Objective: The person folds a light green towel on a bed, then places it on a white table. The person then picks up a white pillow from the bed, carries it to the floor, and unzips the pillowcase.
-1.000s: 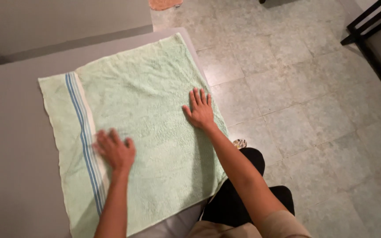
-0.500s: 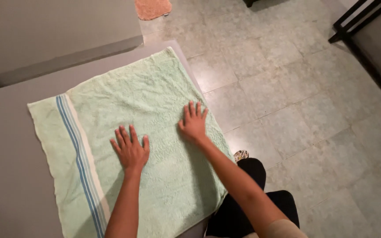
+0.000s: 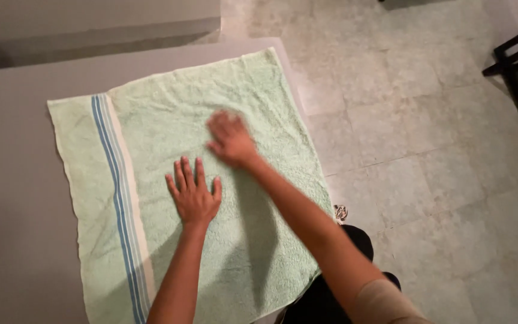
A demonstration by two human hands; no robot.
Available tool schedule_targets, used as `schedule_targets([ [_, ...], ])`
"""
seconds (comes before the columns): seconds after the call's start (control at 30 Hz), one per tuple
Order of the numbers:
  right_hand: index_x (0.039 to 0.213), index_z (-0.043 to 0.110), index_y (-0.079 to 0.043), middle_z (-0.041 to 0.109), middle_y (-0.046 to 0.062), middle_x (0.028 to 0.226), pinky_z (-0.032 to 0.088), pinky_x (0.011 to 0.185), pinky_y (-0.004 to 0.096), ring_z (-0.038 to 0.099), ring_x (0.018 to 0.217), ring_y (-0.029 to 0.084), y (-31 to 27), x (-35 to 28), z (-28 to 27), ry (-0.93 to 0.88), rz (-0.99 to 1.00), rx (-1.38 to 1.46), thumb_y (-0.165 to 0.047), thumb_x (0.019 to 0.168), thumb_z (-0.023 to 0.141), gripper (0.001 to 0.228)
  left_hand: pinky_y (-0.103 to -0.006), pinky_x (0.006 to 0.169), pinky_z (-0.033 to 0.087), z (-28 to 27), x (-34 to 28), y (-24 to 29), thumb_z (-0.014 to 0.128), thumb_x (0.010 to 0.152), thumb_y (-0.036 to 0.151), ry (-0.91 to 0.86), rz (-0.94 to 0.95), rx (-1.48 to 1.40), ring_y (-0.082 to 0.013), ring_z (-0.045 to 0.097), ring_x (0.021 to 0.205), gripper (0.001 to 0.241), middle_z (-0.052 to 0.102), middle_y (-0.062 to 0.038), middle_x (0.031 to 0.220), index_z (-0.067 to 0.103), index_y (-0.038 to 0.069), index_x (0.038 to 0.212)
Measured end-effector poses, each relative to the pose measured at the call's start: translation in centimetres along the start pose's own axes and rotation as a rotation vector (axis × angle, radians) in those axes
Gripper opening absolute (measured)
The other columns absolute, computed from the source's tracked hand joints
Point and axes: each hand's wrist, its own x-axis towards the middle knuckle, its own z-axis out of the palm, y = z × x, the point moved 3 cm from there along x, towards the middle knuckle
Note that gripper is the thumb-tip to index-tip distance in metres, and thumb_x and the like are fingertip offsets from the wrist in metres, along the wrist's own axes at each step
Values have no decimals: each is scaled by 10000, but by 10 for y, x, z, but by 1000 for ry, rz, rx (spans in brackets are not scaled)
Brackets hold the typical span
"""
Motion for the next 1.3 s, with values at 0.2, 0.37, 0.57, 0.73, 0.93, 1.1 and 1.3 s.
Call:
schedule_targets([
  [0.2, 1575, 435, -266, 343, 145, 1658, 141, 1271, 582, 255, 1562, 336, 70, 13, -41, -168, 197, -95, -664, 1033, 366, 676, -591, 1218, 232, -16, 7, 2, 612, 883, 498, 29, -11, 6, -352, 488, 1446, 633, 557, -202, 1506, 641, 147, 1410],
  [0.37, 1537, 496, -262, 412, 155, 1619, 219, 1245, 592, 332, 1528, 350, 70, 15, -32, -38, 206, -121, -625, 1025, 444, 630, -592, 1189, 288, -15, 12, 0, 611, 872, 482, 6, 6, 28, -357, 508, 1426, 634, 571, -203, 1483, 645, 125, 1395],
  [0.57, 1520, 504, -151, 458, 191, 1582, 282, 1224, 593, 383, 1508, 360, 65, 10, -25, -58, 276, -147, -609, 998, 467, 695, -510, 817, 480, 11, 62, -42, 694, 757, 540, -192, 37, 21, -320, 649, 968, 471, 641, -112, 1017, 711, 151, 1023],
  [0.73, 1571, 419, -149, 361, 150, 1655, 178, 1280, 565, 270, 1570, 328, 70, 14, -29, -150, 309, -127, -661, 1001, 347, 770, -470, 831, 480, 54, 88, -55, 776, 774, 419, 131, 42, 53, -313, 610, 938, 368, 523, -68, 987, 609, 166, 982],
  [0.93, 1568, 402, -170, 336, 138, 1663, 142, 1291, 538, 247, 1574, 304, 64, 17, -35, -201, 321, -124, -691, 997, 307, 779, -494, 742, 459, 84, 127, -69, 752, 737, 461, 102, -34, 35, -334, 578, 934, 397, 513, -86, 939, 663, 168, 990],
  [1.1, 1361, 564, -212, 547, 97, 1425, 383, 1107, 530, 487, 1384, 303, 73, 30, -43, -94, 293, -98, -645, 969, 464, 592, -613, 1020, 365, 58, 145, -51, 734, 714, 302, 240, 83, 25, -418, 560, 1279, 691, 587, -233, 1311, 660, 75, 1362],
  [1.3, 1308, 608, -115, 585, 155, 1221, 526, 857, 519, 584, 1114, 365, 167, 93, -13, 78, 607, -112, -453, 911, 686, 527, -608, 1077, 351, 66, 141, -53, 711, 759, 329, 216, 28, 30, -403, 555, 1329, 644, 595, -231, 1354, 703, 77, 1351],
])
